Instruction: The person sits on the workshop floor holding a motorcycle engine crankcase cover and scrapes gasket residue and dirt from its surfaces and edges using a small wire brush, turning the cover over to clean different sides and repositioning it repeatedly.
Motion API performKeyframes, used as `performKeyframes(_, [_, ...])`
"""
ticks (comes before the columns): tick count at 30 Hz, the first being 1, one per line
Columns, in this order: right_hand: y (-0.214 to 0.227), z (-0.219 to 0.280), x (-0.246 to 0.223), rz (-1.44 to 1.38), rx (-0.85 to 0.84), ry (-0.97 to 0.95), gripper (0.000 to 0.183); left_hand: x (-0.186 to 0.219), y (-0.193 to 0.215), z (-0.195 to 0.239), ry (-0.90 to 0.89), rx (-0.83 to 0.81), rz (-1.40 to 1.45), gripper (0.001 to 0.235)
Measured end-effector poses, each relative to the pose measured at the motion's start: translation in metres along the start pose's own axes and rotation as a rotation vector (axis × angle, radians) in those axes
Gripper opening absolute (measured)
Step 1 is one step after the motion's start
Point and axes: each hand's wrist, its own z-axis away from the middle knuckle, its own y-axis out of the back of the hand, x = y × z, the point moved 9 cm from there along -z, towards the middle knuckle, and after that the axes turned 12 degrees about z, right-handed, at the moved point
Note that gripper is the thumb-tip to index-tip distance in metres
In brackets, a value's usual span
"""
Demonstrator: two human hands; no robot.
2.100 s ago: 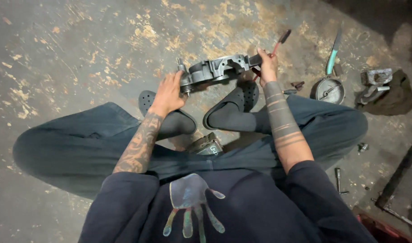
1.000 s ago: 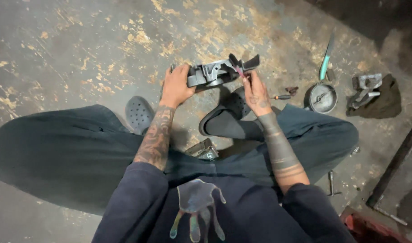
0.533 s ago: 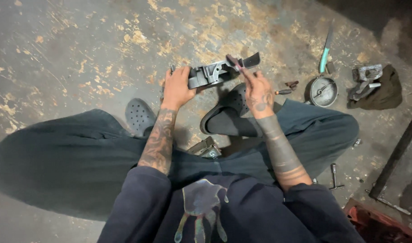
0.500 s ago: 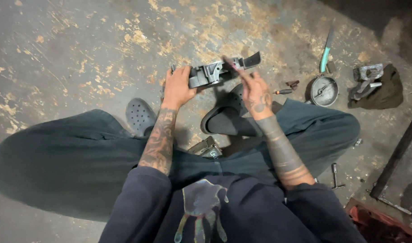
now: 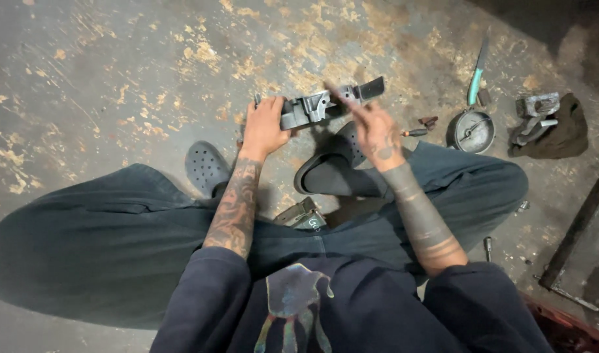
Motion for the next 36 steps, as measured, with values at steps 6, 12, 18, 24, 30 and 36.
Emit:
performKeyframes(6, [0.000,0.007,-0.001,-0.069,0.038,-0.005,0.036,-0.006,-0.004,0.000,0.028,-0.011,0.010,0.066])
performKeyframes(12, [-0.022,0.011,0.005,-0.303,0.104,0.152,0.038,-0.004,0.000,-0.001,0.021,0.000,0.044,0.066])
performKeyframes(18, [-0.001,0.017,-0.015,-0.384,0.085,0.166,0.036,-0.014,-0.011,-0.004,0.047,-0.028,0.028,0.071])
performKeyframes(24, [-0.031,0.026,0.000,-0.488,0.092,0.119,0.030,-0.014,-0.009,-0.003,0.046,-0.030,0.019,0.068])
performKeyframes(30, [-0.010,0.019,-0.002,-0.488,0.118,0.166,0.024,-0.015,-0.011,-0.003,0.031,-0.022,0.004,0.069])
performKeyframes(36, [-0.014,0.020,0.004,-0.442,0.109,0.153,0.027,-0.012,-0.012,0.000,0.023,-0.027,0.009,0.070])
